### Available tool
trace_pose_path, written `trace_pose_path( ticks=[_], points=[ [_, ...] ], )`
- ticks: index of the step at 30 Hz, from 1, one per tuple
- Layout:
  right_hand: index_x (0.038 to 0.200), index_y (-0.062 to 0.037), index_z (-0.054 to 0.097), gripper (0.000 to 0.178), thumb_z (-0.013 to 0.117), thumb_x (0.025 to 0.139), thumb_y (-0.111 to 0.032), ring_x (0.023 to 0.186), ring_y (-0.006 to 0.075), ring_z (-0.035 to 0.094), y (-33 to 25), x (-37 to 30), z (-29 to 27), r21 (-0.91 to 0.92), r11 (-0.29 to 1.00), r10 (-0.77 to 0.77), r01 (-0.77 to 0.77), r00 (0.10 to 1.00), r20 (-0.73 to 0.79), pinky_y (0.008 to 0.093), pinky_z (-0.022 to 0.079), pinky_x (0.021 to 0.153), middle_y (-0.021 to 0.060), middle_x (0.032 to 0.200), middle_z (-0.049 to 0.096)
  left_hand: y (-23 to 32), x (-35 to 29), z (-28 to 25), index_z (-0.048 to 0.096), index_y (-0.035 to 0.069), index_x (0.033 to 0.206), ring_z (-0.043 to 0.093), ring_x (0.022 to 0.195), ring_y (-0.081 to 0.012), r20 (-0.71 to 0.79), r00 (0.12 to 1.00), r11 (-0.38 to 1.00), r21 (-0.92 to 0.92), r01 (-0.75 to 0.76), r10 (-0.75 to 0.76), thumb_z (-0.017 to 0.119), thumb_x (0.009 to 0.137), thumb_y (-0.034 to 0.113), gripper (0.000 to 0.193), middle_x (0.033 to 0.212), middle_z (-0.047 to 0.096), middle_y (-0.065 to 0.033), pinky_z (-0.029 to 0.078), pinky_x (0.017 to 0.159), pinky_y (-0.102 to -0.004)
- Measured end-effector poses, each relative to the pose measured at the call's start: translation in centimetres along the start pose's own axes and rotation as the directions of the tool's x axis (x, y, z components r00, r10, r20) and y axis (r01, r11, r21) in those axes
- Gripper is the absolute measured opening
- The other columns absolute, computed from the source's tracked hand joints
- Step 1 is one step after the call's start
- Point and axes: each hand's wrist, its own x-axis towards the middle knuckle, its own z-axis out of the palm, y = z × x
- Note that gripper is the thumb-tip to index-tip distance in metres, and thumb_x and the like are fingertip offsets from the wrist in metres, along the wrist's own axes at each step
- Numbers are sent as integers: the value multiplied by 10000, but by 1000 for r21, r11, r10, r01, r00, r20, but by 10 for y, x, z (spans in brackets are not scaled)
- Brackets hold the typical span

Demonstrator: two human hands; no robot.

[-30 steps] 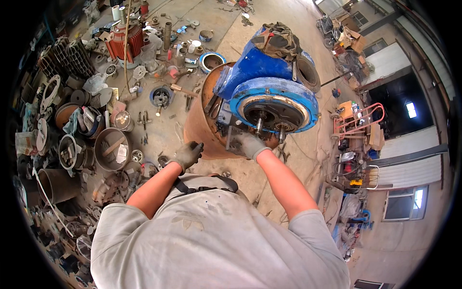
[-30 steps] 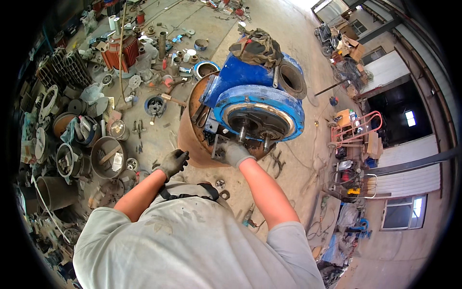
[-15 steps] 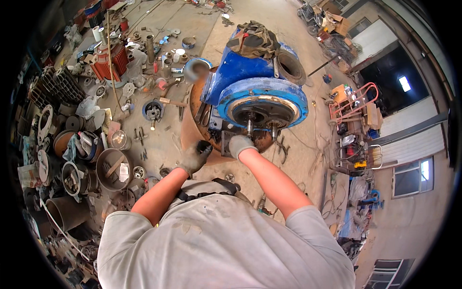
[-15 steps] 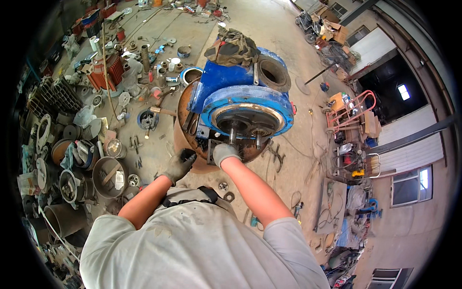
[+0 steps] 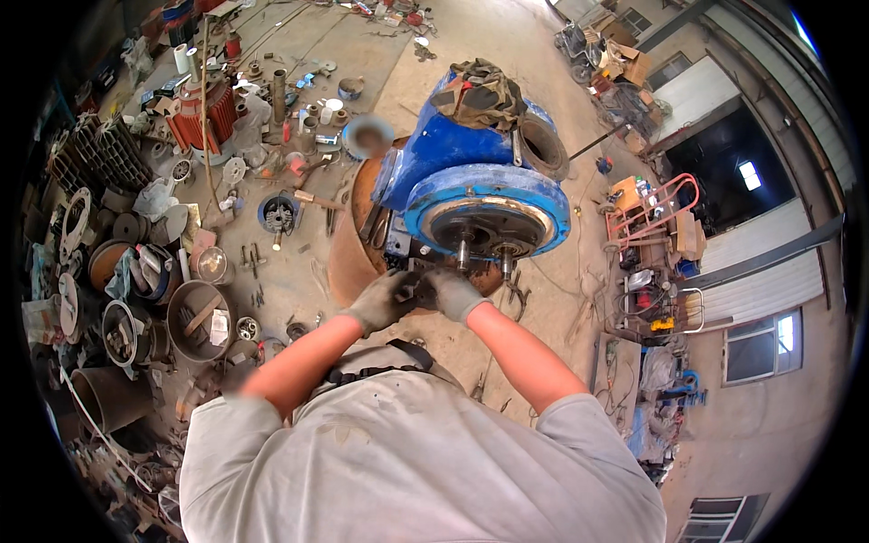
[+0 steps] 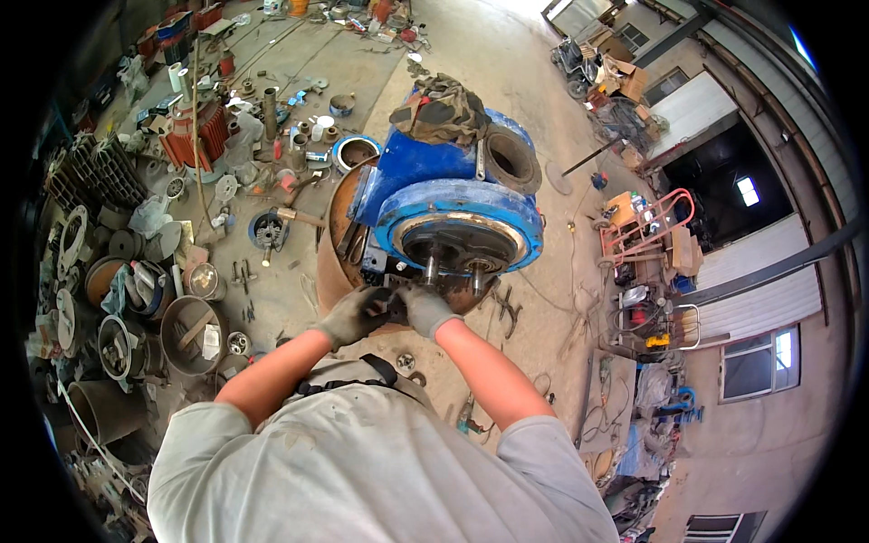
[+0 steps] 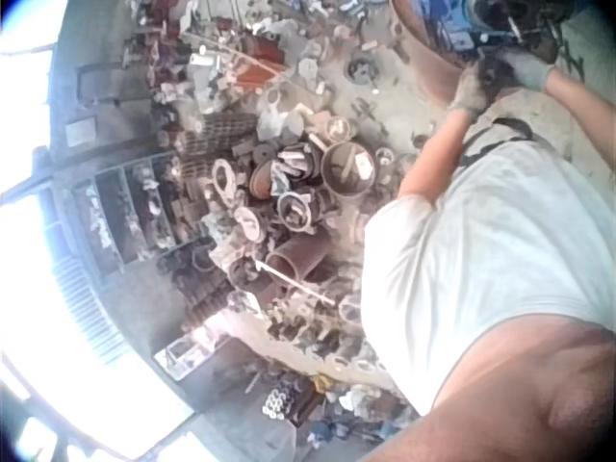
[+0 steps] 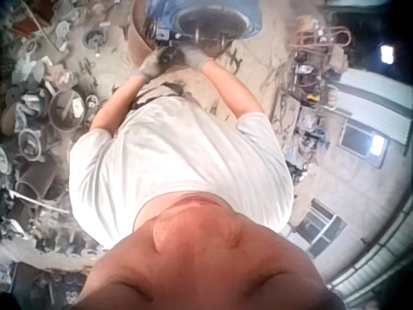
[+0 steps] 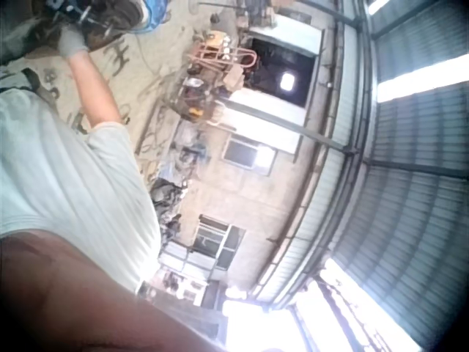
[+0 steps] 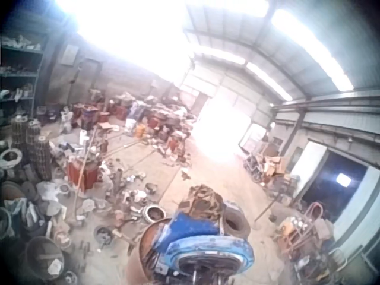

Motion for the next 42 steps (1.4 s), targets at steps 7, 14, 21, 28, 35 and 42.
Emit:
trace_pose_path(
  ticks=[7,14,21,28,35,42],
  points=[
    [1286,-92,664,425,721,871,-167,1112,461,667,4,-37,31,347,901,413,-262,766,-493,519,536,984,262,1206,700,-18,67,36,711,132,1297,642,1216,-397,346,938,944,300,-135,25,749,923,258,396,1329,687,-171,516,1053,-461],
    [1158,-85,739,367,746,865,-305,1061,446,699,21,-38,58,479,757,643,-443,633,-431,525,561,917,262,1084,748,-28,79,46,701,132,1305,640,1238,-376,415,905,875,402,-271,90,669,968,201,345,1324,687,-177,530,1035,-461],
    [1215,-152,740,351,694,870,-204,1077,415,702,26,-47,60,566,745,618,-352,684,-388,507,559,947,203,1138,754,48,96,43,616,103,1385,699,1102,-401,556,815,780,578,-240,-161,628,994,296,436,1209,708,-235,587,873,-504],
    [1367,-170,636,498,675,871,-174,1095,446,686,51,-55,72,522,812,496,-260,778,-384,523,548,959,244,1179,725,71,108,60,548,220,1484,750,962,-374,614,781,671,628,-395,-116,586,996,603,622,1088,760,-179,602,787,-497],
    [1393,-167,611,528,704,873,-179,1105,442,682,56,-64,47,568,791,467,-229,826,-317,513,544,983,245,1186,717,118,119,87,535,285,1511,752,964,-376,464,780,517,829,-214,-420,600,956,675,681,1159,744,-161,609,776,-491],
    [1282,-138,698,438,740,847,-157,1113,413,690,68,-60,61,642,763,425,-78,809,-406,483,551,987,222,1174,730,57,100,90,484,172,1542,715,1061,-447,436,823,587,793,-161,-364,708,964,398,659,1325,652,-187,610,849,-509]
  ],
)
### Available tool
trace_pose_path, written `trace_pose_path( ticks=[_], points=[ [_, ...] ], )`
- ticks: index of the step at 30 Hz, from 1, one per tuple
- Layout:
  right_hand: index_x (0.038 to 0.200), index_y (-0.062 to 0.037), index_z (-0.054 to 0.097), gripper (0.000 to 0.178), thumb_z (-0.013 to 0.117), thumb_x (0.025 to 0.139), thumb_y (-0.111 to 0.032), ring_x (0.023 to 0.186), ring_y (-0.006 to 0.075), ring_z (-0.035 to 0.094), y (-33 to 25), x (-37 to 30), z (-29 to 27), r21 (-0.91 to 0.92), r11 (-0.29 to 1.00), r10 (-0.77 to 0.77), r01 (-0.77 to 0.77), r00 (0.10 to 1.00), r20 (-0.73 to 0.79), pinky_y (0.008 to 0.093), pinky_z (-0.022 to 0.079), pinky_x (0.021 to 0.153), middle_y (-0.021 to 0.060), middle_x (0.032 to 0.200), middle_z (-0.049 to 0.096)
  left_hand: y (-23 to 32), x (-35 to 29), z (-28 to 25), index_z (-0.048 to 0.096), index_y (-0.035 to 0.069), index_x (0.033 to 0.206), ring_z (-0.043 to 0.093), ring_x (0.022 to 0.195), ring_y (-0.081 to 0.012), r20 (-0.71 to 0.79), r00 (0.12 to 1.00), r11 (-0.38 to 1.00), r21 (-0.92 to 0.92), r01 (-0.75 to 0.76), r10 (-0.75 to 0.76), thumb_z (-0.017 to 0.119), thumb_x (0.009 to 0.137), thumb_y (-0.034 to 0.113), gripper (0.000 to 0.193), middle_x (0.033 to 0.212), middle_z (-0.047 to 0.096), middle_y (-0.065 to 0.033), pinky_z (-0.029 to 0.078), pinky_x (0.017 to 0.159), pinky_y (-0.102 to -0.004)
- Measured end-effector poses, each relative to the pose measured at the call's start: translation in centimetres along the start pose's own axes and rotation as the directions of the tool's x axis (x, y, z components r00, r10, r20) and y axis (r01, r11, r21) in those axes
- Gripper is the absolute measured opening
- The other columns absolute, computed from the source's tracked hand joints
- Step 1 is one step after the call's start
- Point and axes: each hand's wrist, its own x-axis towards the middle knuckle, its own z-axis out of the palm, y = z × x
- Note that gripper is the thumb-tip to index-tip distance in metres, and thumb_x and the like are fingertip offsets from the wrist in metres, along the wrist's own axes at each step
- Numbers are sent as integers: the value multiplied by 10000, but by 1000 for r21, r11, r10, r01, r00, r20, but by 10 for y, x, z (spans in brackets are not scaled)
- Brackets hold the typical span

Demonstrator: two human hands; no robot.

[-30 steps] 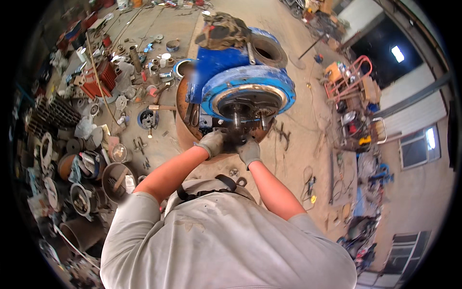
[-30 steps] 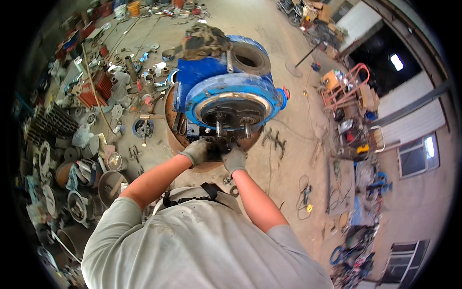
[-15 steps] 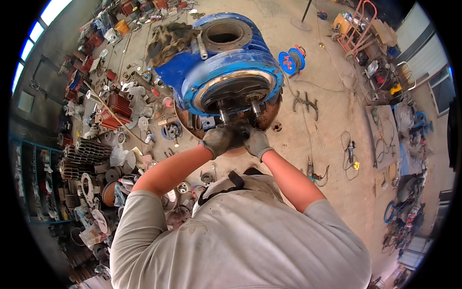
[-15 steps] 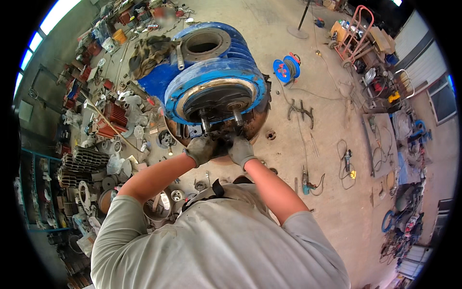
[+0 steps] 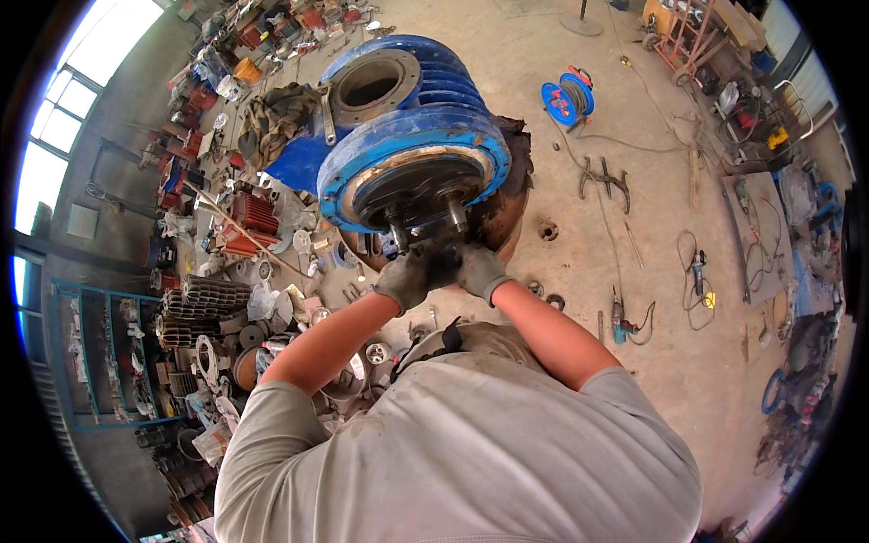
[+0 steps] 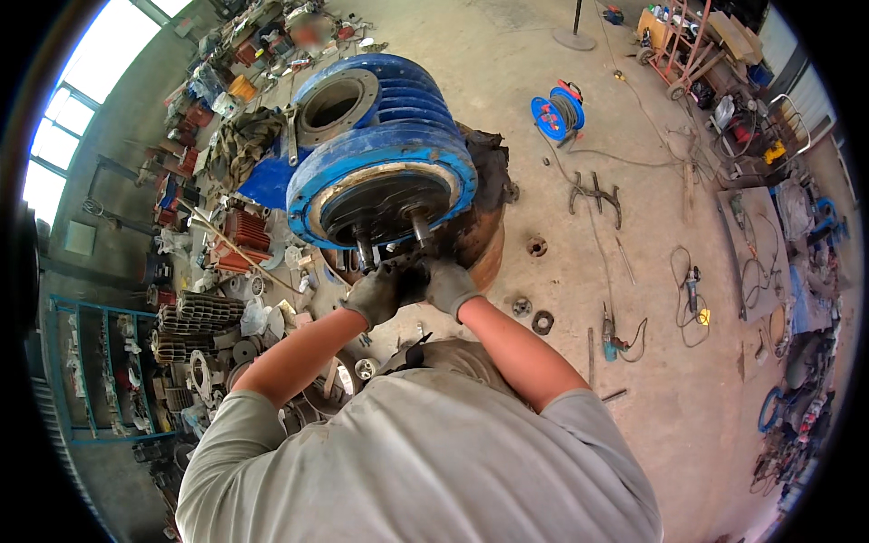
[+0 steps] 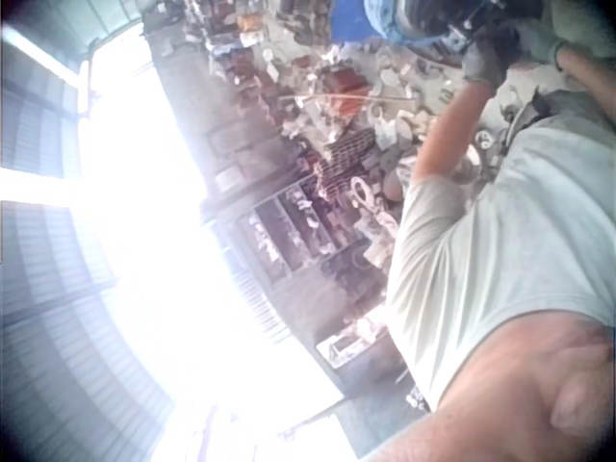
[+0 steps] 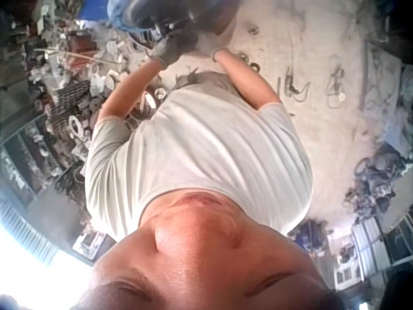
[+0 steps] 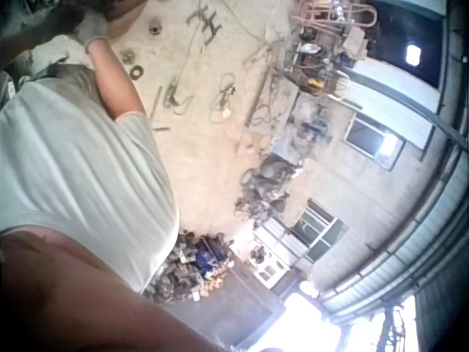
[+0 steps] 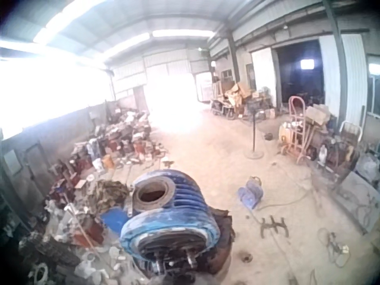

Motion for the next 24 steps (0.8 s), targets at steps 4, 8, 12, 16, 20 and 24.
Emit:
trace_pose_path(
  ticks=[4,8,12,16,20,24],
  points=[
    [1285,-150,698,439,753,849,-156,1093,403,698,8,2,5,-108,994,28,-25,999,26,479,555,975,217,1130,744,9,5,-11,477,132,1539,705,1114,-407,-37,988,983,-96,-154,152,638,1012,238,561,1373,636,-202,606,884,-492],
    [1307,-117,687,459,708,848,-133,1046,434,699,14,10,9,-35,997,-61,62,998,33,526,559,921,239,1116,731,-9,11,3,538,137,1499,709,1112,-378,-124,948,941,-136,-309,293,615,1034,247,484,1397,644,-186,599,901,-464],
    [1367,-168,650,512,734,863,-159,1060,421,702,12,9,-5,-18,995,-97,99,989,111,500,560,938,225,1130,741,7,12,-20,645,145,1398,718,1102,-361,-137,895,904,129,-408,424,597,1050,309,388,1308,708,-151,584,934,-455],
    [1401,-188,622,560,771,862,-212,1073,427,699,-1,10,-20,-53,995,-72,86,971,229,492,563,942,214,1128,748,4,16,-19,703,152,1323,728,1093,-337,-79,895,868,294,-400,439,542,1061,405,398,1234,745,-134,574,954,-467],
    [1383,-163,633,567,801,851,-261,1075,427,698,-8,9,-23,22,991,-131,130,985,116,507,561,940,213,1131,743,22,21,-28,700,160,1330,727,1109,-329,197,980,992,123,-32,7,525,1047,501,476,1243,744,-135,572,954,-477],
    [1375,-158,639,576,817,840,-274,1072,418,700,1,9,-3,32,992,-121,120,992,46,513,561,936,210,1143,738,-13,30,19,660,164,1383,726,1122,-331,57,997,998,40,-53,50,541,1042,472,475,1288,724,-147,574,945,-480]
  ],
)
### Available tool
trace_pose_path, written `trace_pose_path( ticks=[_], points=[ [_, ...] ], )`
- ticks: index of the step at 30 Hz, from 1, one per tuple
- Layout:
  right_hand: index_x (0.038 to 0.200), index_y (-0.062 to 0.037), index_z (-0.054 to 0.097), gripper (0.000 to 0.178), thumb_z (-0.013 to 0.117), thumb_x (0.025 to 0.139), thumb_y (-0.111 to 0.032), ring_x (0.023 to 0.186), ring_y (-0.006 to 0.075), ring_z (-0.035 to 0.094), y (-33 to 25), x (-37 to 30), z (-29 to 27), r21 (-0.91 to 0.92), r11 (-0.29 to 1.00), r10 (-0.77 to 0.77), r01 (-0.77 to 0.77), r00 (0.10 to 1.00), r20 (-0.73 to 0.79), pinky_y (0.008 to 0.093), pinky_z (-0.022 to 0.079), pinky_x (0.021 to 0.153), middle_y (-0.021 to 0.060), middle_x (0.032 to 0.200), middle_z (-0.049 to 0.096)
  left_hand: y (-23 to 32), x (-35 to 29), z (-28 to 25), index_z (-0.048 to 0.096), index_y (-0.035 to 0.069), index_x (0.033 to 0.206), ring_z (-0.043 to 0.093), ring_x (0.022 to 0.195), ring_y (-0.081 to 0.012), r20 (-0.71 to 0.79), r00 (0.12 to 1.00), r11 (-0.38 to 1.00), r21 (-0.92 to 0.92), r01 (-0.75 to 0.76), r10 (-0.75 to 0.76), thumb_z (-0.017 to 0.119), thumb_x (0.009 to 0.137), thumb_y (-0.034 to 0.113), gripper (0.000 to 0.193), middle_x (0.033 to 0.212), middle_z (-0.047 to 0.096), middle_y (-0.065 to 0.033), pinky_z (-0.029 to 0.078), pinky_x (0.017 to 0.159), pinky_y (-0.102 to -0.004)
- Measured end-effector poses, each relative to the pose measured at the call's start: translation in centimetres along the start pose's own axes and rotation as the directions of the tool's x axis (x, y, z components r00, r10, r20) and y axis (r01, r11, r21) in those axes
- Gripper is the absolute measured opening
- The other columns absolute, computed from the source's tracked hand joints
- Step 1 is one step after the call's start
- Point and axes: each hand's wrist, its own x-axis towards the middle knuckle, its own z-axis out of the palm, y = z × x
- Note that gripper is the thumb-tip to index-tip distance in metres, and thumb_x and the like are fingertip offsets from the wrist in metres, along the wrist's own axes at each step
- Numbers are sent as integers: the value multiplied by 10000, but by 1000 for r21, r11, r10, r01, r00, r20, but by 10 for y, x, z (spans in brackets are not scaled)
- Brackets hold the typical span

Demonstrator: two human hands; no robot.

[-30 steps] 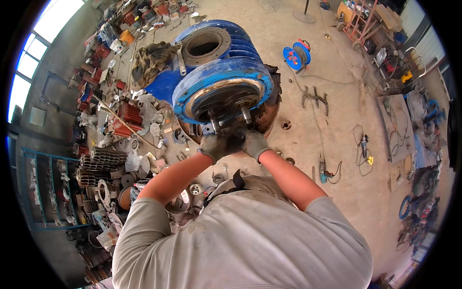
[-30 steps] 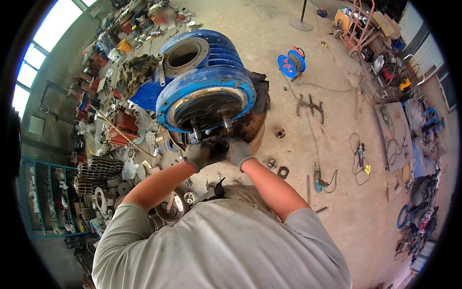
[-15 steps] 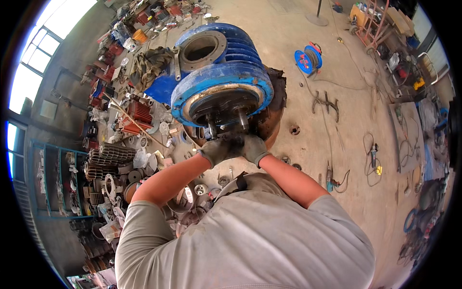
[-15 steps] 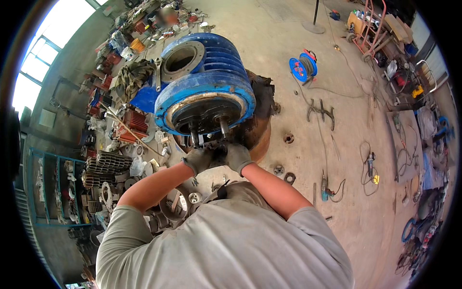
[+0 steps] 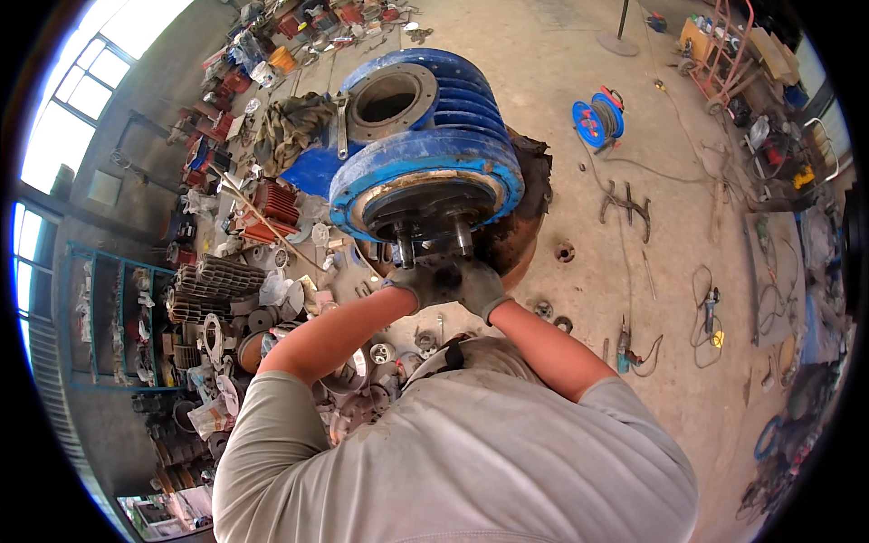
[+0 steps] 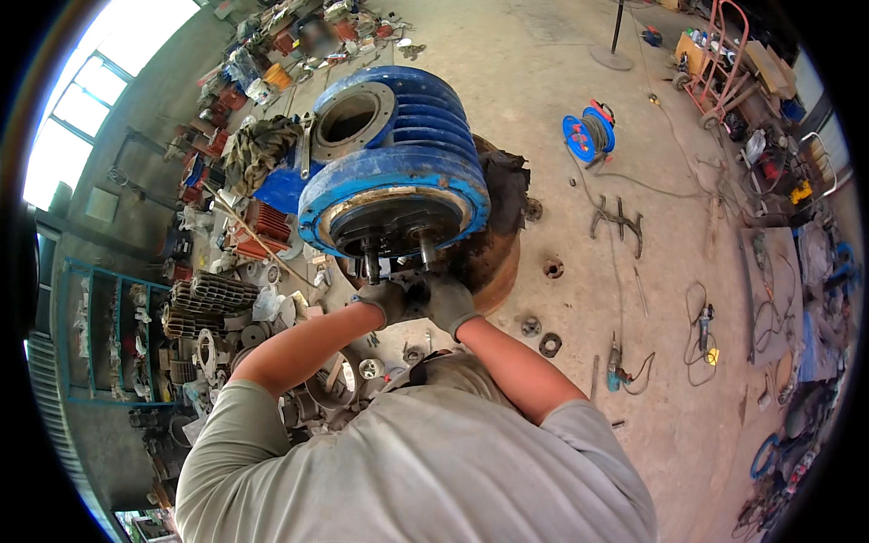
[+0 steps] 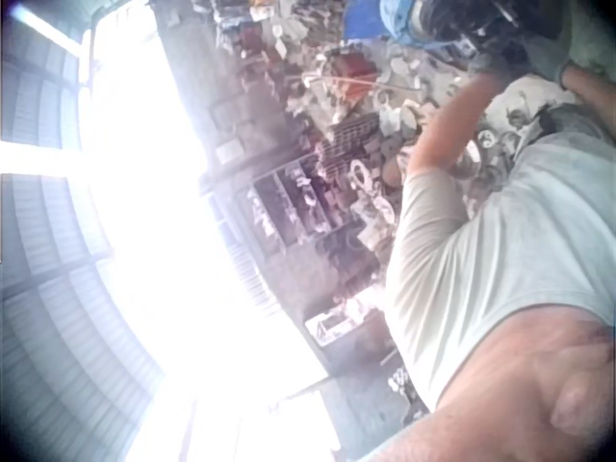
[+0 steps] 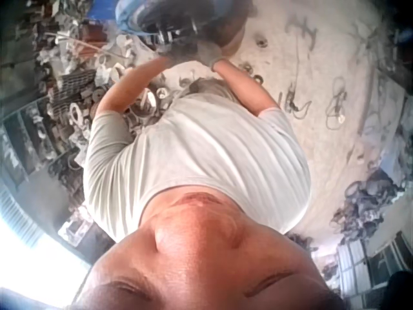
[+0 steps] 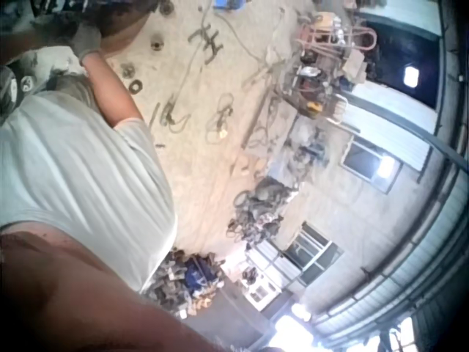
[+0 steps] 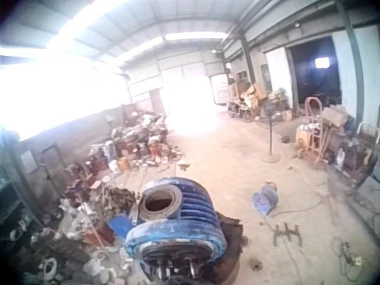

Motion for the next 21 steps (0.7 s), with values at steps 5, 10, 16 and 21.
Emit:
trace_pose_path(
  ticks=[5,10,16,21],
  points=[
    [1386,-151,643,574,804,846,-258,1077,419,700,-6,-1,-15,10,1000,25,-26,998,59,512,562,942,214,1150,738,19,-17,-28,611,186,1440,721,1123,-340,-40,990,956,267,-122,137,552,1034,304,427,1295,709,-136,584,930,-486],
    [1377,-133,658,559,794,850,-258,1101,421,691,2,1,-8,35,999,-7,6,1000,19,504,554,965,234,1179,726,1,-17,-32,652,187,1394,720,1123,-331,-32,902,854,338,-396,431,541,1014,186,396,1277,713,-130,592,931,-462],
    [1447,-182,604,622,792,863,-284,1145,446,666,8,3,-2,21,1000,-3,1,995,103,488,541,1014,215,1270,702,23,-10,-50,600,194,1445,699,1161,-337,127,982,961,221,-167,142,534,1052,363,433,1308,710,-110,553,988,-470],
    [1408,-135,617,613,800,871,-367,1111,440,679,-1,2,-10,-92,991,106,-93,981,160,504,548,970,254,1192,715,14,-10,-21,613,191,1426,667,1219,-335,-22,995,969,229,-92,100,539,1050,421,446,1345,684,-123,531,1017,-495]
  ],
)
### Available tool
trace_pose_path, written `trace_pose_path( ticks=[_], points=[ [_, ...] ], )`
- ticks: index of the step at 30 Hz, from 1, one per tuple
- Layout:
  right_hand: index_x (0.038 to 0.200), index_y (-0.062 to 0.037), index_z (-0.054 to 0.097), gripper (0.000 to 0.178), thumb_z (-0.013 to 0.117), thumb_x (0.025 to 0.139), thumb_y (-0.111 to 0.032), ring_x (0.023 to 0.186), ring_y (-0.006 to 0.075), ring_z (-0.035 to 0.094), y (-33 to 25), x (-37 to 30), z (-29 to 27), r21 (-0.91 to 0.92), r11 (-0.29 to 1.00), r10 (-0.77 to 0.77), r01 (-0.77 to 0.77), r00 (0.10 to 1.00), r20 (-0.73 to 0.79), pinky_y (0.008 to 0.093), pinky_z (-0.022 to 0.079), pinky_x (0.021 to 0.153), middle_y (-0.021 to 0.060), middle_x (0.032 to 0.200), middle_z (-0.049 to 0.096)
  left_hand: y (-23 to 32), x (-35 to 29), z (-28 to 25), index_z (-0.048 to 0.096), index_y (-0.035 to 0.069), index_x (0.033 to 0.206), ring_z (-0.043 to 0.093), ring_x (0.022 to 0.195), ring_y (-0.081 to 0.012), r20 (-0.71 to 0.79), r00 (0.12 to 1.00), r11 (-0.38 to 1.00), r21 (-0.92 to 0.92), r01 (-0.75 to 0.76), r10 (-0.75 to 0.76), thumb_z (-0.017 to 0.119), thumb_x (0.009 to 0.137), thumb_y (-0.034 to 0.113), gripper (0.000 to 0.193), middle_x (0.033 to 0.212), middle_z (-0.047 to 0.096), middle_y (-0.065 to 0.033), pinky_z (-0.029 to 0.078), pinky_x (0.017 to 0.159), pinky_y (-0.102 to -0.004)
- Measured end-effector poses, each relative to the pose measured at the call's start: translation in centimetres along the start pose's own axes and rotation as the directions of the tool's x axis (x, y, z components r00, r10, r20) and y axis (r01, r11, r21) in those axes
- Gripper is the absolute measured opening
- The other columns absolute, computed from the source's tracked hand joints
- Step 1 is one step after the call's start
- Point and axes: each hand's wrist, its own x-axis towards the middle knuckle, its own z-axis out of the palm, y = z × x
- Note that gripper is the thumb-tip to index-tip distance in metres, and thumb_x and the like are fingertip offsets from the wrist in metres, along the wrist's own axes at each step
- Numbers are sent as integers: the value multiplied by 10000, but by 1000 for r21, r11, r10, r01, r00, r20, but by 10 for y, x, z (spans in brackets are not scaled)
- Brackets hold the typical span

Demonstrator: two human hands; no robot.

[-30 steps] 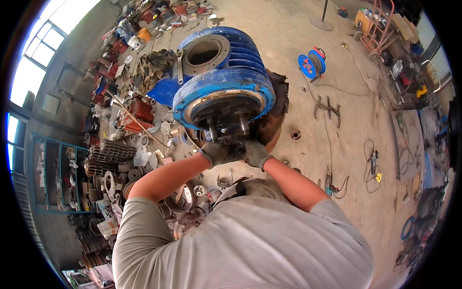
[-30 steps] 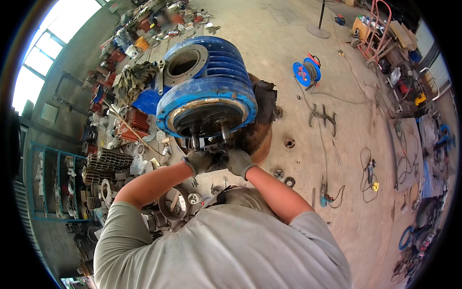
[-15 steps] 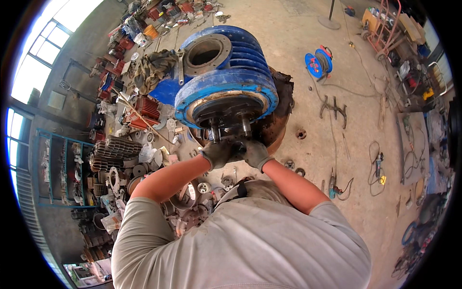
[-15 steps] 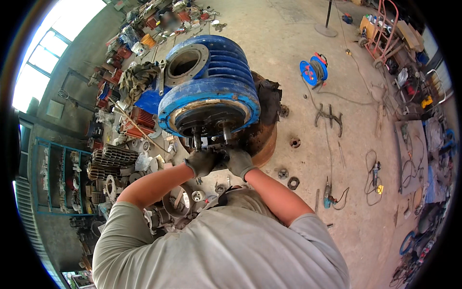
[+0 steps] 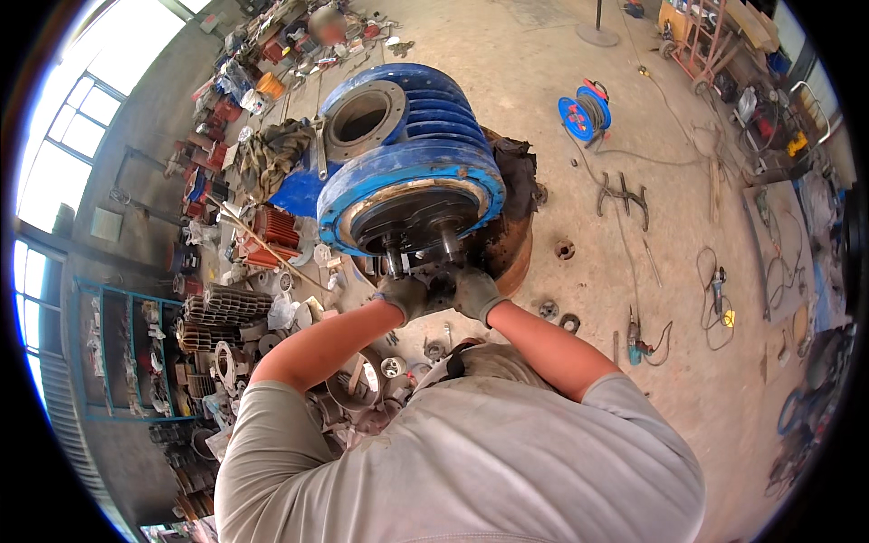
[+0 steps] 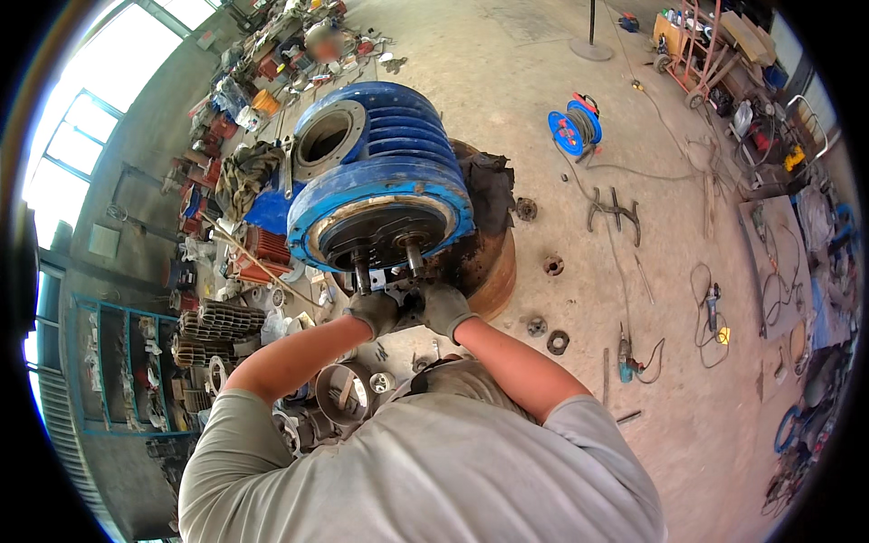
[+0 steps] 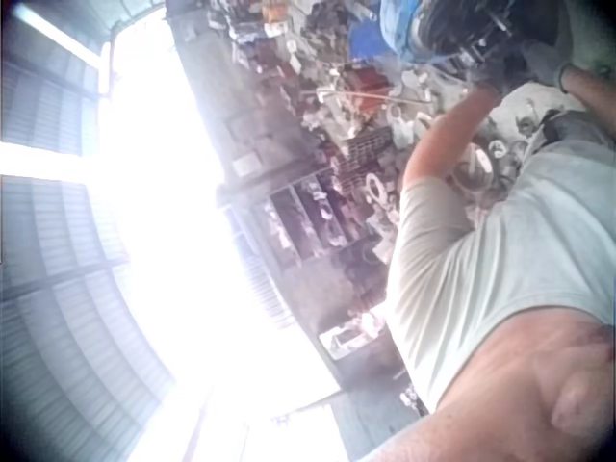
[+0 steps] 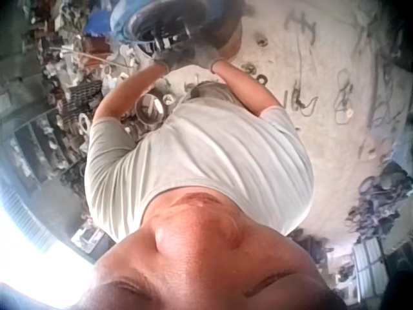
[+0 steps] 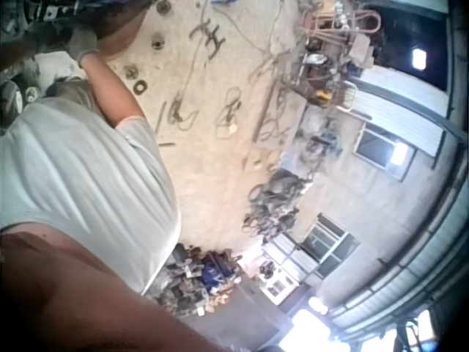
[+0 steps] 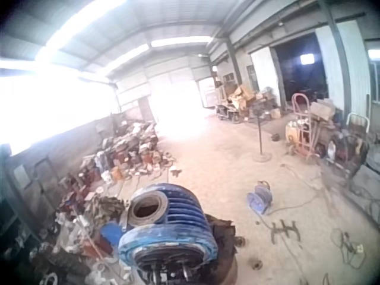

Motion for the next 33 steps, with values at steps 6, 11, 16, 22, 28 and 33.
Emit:
trace_pose_path(
  ticks=[6,11,16,22,28,33],
  points=[
    [1353,-83,649,579,802,843,-309,1078,426,694,2,-3,3,62,997,-44,50,995,-91,505,549,956,252,1146,729,-5,-4,-5,652,211,1394,682,1188,-358,95,994,999,-4,-49,49,502,1070,434,421,1400,655,-128,532,995,-520],
    [1378,-110,638,585,796,850,-304,1072,432,698,2,-3,-4,16,999,-36,36,999,-15,503,559,950,255,1152,728,10,1,-20,633,226,1408,645,1250,-375,72,997,997,-82,-15,21,462,1088,445,424,1421,642,-128,494,1052,-527],
    [1419,-124,613,628,809,847,-295,1107,444,687,2,-1,-3,73,997,-37,40,999,-32,508,554,972,258,1188,718,4,4,-12,606,220,1419,617,1292,-364,89,995,995,-84,-45,52,449,1092,461,435,1419,641,-131,440,1117,-511],
    [1441,-138,608,643,814,856,-308,1189,426,661,-17,-11,-23,139,990,-38,38,999,-3,488,536,1025,254,1284,687,-12,2,7,631,164,1368,614,1292,-366,31,993,928,-360,-96,115,540,1059,325,360,1372,653,-165,488,1057,-477],
    [1265,-73,684,439,778,887,-275,1109,415,691,-17,-12,-20,210,970,-101,122,989,-112,491,552,973,219,1203,727,-15,-19,25,731,112,1155,724,1022,-376,-38,993,969,-226,97,-108,621,1000,253,236,1109,736,-174,591,832,-488],
    [1287,-42,660,445,752,886,-214,1103,426,686,1,-2,-1,41,972,-227,232,969,-97,481,550,983,242,1173,723,-19,-16,13,771,125,1130,759,913,-362,-147,989,997,-65,-29,19,609,1015,354,303,1047,774,-144,609,791,-476]
  ],
)
